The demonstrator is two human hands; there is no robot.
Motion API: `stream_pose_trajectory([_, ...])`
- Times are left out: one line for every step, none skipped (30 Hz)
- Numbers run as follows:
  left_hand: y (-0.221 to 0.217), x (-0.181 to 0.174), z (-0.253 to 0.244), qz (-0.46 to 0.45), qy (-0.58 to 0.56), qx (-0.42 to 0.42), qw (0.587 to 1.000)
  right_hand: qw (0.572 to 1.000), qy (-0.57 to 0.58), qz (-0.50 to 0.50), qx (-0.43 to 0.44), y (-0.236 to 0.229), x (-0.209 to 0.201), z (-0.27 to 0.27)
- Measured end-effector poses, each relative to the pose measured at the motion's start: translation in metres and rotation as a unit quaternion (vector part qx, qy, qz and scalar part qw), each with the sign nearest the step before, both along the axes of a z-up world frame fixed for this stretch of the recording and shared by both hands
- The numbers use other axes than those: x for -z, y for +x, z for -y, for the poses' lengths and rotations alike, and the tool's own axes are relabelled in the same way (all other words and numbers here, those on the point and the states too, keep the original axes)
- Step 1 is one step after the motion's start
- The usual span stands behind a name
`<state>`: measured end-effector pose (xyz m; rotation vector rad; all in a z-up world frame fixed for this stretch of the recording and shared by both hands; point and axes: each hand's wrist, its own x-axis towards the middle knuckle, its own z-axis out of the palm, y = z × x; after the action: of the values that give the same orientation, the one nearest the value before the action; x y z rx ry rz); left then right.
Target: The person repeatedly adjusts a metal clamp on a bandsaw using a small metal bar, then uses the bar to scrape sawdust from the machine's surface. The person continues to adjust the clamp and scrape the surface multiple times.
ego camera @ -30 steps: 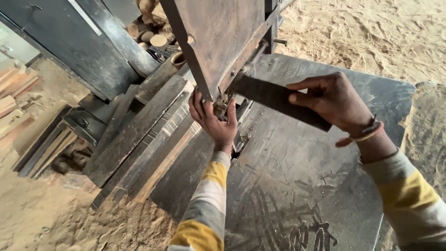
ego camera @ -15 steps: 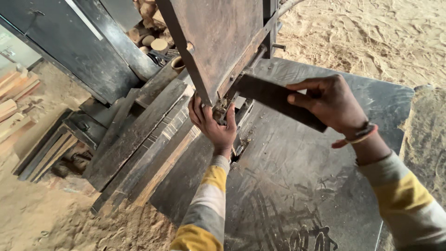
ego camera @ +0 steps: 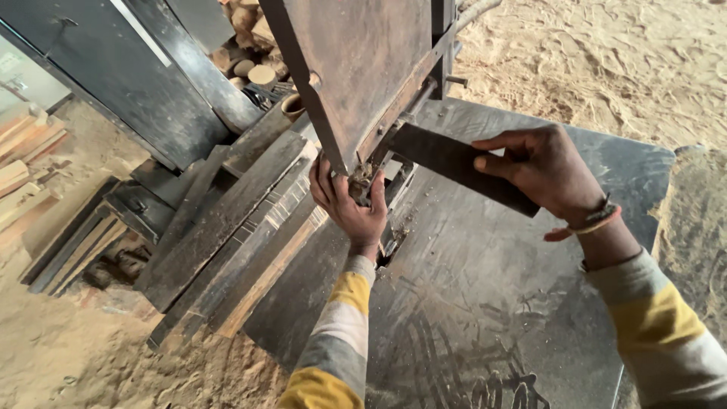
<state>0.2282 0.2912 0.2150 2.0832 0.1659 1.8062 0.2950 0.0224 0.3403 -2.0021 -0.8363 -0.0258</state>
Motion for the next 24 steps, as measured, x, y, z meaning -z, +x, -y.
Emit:
stream_pose_trajectory([0.002, -0.001, -0.002, 0.000, -0.001, -0.005, 1.000, 1.000, 0.004, 0.010, -0.009, 0.002, -0.002, -0.002])
stream_pose_trajectory([0.005, -0.002, -0.003, 0.000, 0.000, -0.008, 1.000, 1.000, 0.001, 0.016, -0.003, 0.004, -0.003, -0.004])
stream_pose_trajectory([0.005, -0.001, -0.003, -0.005, -0.001, -0.011, 1.000, 1.000, -0.002, 0.017, 0.003, 0.004, -0.002, -0.006])
stream_pose_trajectory([0.004, 0.000, -0.004, -0.009, -0.001, -0.014, 1.000, 1.000, -0.006, 0.018, 0.009, 0.003, 0.000, -0.009])
stream_pose_trajectory([0.003, 0.002, -0.004, -0.012, -0.002, -0.015, 1.000, 1.000, -0.004, 0.010, 0.019, 0.001, 0.002, -0.011])
stream_pose_trajectory([0.002, 0.003, -0.004, -0.016, -0.003, -0.016, 1.000, 1.000, -0.003, 0.002, 0.029, 0.000, 0.004, -0.015])
stream_pose_trajectory([0.004, 0.003, -0.004, -0.015, -0.003, -0.017, 1.000, 0.999, -0.001, -0.002, 0.039, 0.002, 0.003, -0.018])
stream_pose_trajectory([0.005, 0.002, -0.004, -0.018, -0.006, -0.016, 1.000, 1.000, 0.003, 0.017, 0.012, 0.001, 0.004, -0.021])
stream_pose_trajectory([0.004, 0.001, -0.004, -0.022, -0.008, -0.014, 1.000, 0.999, 0.007, 0.035, -0.013, 0.000, 0.005, -0.025])
stream_pose_trajectory([0.004, 0.001, -0.003, -0.026, -0.011, -0.012, 1.000, 0.998, 0.011, 0.054, -0.039, 0.000, 0.006, -0.027])
stream_pose_trajectory([0.003, 0.001, -0.003, -0.026, -0.010, -0.013, 1.000, 0.998, 0.012, 0.062, -0.024, 0.000, 0.007, -0.028])
stream_pose_trajectory([0.003, 0.001, -0.003, -0.026, -0.009, -0.013, 1.000, 0.997, 0.013, 0.071, -0.010, 0.000, 0.009, -0.029])
stream_pose_trajectory([0.002, 0.000, -0.003, -0.025, -0.009, -0.016, 1.000, 0.997, 0.013, 0.080, 0.003, 0.000, 0.009, -0.029])
stream_pose_trajectory([0.001, 0.000, -0.002, -0.022, -0.007, -0.014, 1.000, 0.996, 0.021, 0.089, -0.015, 0.001, 0.010, -0.030])
stream_pose_trajectory([0.001, -0.001, -0.002, -0.018, -0.005, -0.012, 1.000, 0.994, 0.029, 0.099, -0.034, 0.003, 0.011, -0.031])
stream_pose_trajectory([0.002, -0.002, -0.002, -0.014, -0.003, -0.011, 1.000, 0.992, 0.038, 0.109, -0.053, 0.006, 0.011, -0.031])
stream_pose_trajectory([0.003, -0.003, -0.002, -0.012, -0.002, -0.009, 1.000, 0.990, 0.040, 0.120, -0.060, 0.008, 0.012, -0.030])
stream_pose_trajectory([0.005, -0.004, -0.003, -0.009, -0.001, -0.007, 1.000, 0.988, 0.043, 0.131, -0.068, 0.012, 0.012, -0.029])
stream_pose_trajectory([0.001, -0.002, -0.002, -0.012, -0.002, -0.006, 1.000, 0.987, 0.044, 0.138, -0.077, 0.011, 0.016, -0.027])
stream_pose_trajectory([-0.002, 0.000, -0.001, -0.014, -0.003, -0.005, 1.000, 0.989, 0.043, 0.119, -0.072, 0.010, 0.019, -0.024])
stream_pose_trajectory([0.000, -0.001, -0.001, -0.013, -0.003, -0.004, 1.000, 0.992, 0.044, 0.103, -0.066, 0.011, 0.020, -0.023])
stream_pose_trajectory([0.001, -0.002, -0.001, -0.012, -0.002, -0.003, 1.000, 0.993, 0.044, 0.088, -0.060, 0.011, 0.020, -0.022])
stream_pose_trajectory([0.001, -0.003, -0.001, -0.010, -0.002, -0.002, 1.000, 0.996, 0.030, 0.072, -0.053, 0.011, 0.019, -0.020])
stream_pose_trajectory([0.002, -0.004, -0.001, -0.009, -0.002, -0.001, 1.000, 0.997, 0.016, 0.056, -0.046, 0.011, 0.019, -0.017])
